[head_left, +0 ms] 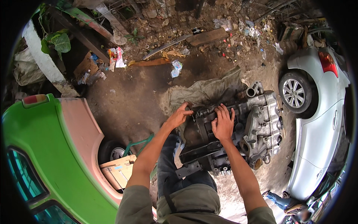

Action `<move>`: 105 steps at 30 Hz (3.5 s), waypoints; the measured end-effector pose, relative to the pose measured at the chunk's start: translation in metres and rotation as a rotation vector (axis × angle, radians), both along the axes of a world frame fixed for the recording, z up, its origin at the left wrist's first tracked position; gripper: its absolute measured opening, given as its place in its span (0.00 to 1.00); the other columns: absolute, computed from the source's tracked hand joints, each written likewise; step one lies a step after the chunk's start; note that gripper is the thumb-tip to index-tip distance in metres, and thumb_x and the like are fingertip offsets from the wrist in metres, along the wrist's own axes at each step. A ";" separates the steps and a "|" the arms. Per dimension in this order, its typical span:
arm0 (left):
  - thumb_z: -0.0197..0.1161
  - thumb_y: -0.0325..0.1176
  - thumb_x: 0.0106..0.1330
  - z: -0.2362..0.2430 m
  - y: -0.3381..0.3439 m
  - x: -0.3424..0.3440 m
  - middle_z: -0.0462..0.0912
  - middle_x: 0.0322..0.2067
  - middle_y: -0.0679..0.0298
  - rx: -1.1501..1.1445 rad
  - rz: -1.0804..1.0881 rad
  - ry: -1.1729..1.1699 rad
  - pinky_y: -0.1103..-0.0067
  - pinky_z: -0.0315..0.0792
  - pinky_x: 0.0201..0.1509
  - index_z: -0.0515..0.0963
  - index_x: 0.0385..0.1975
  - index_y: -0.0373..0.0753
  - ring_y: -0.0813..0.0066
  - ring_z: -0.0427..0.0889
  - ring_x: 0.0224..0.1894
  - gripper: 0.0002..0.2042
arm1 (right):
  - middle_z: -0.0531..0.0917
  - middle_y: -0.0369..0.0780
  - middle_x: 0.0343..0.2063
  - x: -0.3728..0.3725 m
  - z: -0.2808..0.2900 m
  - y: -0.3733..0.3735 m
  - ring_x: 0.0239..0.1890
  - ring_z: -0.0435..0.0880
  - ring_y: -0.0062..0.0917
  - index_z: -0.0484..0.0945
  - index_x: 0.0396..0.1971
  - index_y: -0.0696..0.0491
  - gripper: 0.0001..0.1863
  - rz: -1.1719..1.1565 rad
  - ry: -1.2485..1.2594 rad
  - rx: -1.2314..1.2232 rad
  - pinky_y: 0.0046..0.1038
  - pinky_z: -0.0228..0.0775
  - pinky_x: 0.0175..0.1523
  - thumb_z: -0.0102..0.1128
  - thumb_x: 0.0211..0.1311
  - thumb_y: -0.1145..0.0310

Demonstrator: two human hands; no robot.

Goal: The person uses a wrench to loosen and remove bolts from a car engine block resting on the ground. They then handle small metal parts, possibly bolts or washers, before continuing to work on the engine with the wrench.

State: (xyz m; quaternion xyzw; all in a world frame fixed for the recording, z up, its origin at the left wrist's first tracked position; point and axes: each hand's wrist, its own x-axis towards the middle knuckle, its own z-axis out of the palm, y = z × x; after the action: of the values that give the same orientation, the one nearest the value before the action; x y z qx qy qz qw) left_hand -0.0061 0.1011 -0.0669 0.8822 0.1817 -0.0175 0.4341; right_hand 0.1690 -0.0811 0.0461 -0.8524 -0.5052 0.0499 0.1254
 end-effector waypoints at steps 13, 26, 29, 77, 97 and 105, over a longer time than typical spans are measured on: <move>0.61 0.28 0.67 0.069 -0.022 -0.042 0.84 0.32 0.44 -0.131 0.583 0.190 0.65 0.76 0.44 0.83 0.48 0.36 0.48 0.84 0.35 0.12 | 0.76 0.39 0.59 0.001 0.001 0.000 0.71 0.64 0.31 0.74 0.54 0.51 0.23 0.002 0.024 0.014 0.50 0.41 0.77 0.53 0.56 0.66; 0.71 0.25 0.61 0.054 -0.084 -0.012 0.86 0.25 0.61 -0.700 1.077 0.139 0.75 0.73 0.37 0.85 0.44 0.30 0.77 0.78 0.29 0.13 | 0.75 0.39 0.59 0.002 -0.001 -0.001 0.72 0.63 0.30 0.74 0.55 0.52 0.23 0.003 0.014 -0.015 0.50 0.40 0.78 0.53 0.58 0.65; 0.71 0.23 0.59 0.063 -0.086 -0.007 0.86 0.27 0.59 -0.737 1.064 0.197 0.76 0.74 0.37 0.85 0.45 0.28 0.75 0.80 0.30 0.13 | 0.76 0.40 0.59 0.002 0.000 0.000 0.71 0.64 0.32 0.74 0.55 0.53 0.24 0.006 0.027 0.010 0.50 0.40 0.77 0.52 0.57 0.67; 0.65 0.38 0.72 0.015 -0.010 0.005 0.81 0.52 0.61 -0.715 0.367 0.213 0.69 0.71 0.60 0.76 0.58 0.36 0.66 0.78 0.55 0.20 | 0.76 0.39 0.59 0.002 0.000 0.001 0.71 0.65 0.31 0.74 0.54 0.52 0.23 0.002 0.041 0.024 0.51 0.40 0.77 0.52 0.57 0.68; 0.52 0.14 0.61 0.030 0.003 -0.009 0.61 0.72 0.48 -0.185 0.028 0.168 0.62 0.57 0.77 0.79 0.58 0.39 0.51 0.53 0.77 0.25 | 0.76 0.39 0.58 0.002 0.000 0.001 0.71 0.65 0.31 0.74 0.54 0.51 0.23 0.012 -0.008 0.002 0.51 0.42 0.77 0.53 0.56 0.66; 0.56 0.18 0.65 0.024 -0.025 -0.029 0.73 0.56 0.49 -0.295 0.260 -0.061 0.61 0.63 0.57 0.79 0.52 0.32 0.49 0.71 0.60 0.16 | 0.76 0.39 0.58 0.002 0.000 0.001 0.71 0.65 0.31 0.74 0.55 0.51 0.23 0.012 -0.017 0.010 0.50 0.43 0.77 0.54 0.56 0.66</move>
State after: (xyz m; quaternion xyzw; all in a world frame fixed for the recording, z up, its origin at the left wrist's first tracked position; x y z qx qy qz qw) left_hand -0.0350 0.0759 -0.0427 0.7781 0.2765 0.0390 0.5626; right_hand 0.1705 -0.0805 0.0457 -0.8491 -0.5115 0.0410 0.1253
